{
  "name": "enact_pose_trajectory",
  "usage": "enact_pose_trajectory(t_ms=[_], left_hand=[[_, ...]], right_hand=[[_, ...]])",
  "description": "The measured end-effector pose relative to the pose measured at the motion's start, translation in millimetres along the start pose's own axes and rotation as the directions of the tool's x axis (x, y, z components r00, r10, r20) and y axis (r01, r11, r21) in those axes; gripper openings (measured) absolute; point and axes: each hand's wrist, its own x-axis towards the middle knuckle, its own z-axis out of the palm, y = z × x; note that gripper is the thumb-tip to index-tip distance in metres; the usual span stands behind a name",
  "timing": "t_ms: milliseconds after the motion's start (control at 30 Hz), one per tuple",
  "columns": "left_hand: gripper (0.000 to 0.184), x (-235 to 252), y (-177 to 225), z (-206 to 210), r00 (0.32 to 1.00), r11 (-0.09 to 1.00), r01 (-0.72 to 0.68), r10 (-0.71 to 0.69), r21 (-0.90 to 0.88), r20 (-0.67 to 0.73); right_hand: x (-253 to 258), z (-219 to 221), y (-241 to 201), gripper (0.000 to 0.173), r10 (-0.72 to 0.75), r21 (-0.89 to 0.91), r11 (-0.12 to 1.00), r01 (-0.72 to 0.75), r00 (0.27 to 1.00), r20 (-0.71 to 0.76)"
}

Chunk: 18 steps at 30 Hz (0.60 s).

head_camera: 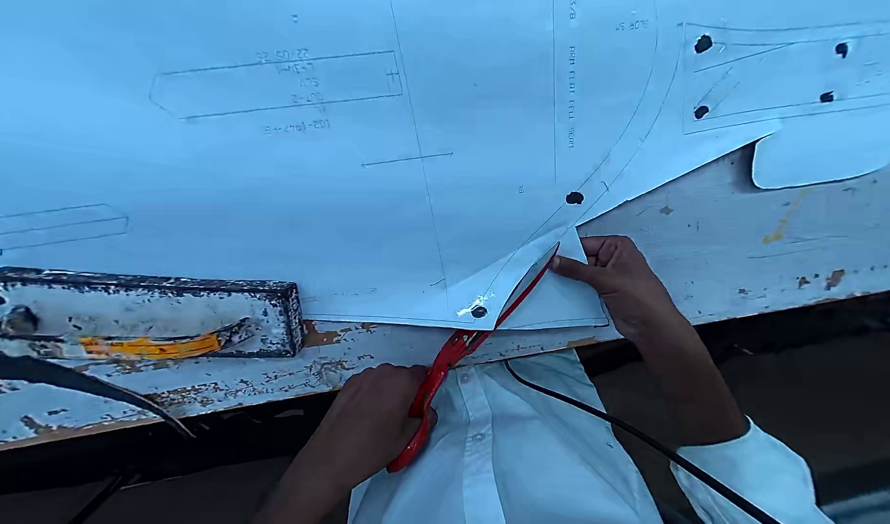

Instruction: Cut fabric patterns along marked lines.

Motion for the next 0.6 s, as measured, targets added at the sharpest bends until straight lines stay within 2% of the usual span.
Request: enact_pose_trajectory(t_ms=[100,200,600], left_hand=[[0.015,-0.7,-3.7,0.7,0.997,0.999,-0.021,0.023,0.028,-0.078],[0.015,-2.2,-7.0,1.8,0.994,0.999,-0.042,0.044,0.029,-0.099],[0.008,-2.4,-11.3,-7.5,0.999,0.999,-0.031,0.033,0.030,-0.043]], right_hand=[[0.1,0.2,0.4,0.003,0.012,0.027,1.000,-0.012,1.000,0.004],[-0.6,0.5,3.0,0.002,0.004,0.048,0.999,-0.005,1.000,0.012],[-1.7,2.5,3.0,0.002,0.002,0.056,0.998,-0.002,1.000,-0.010]])
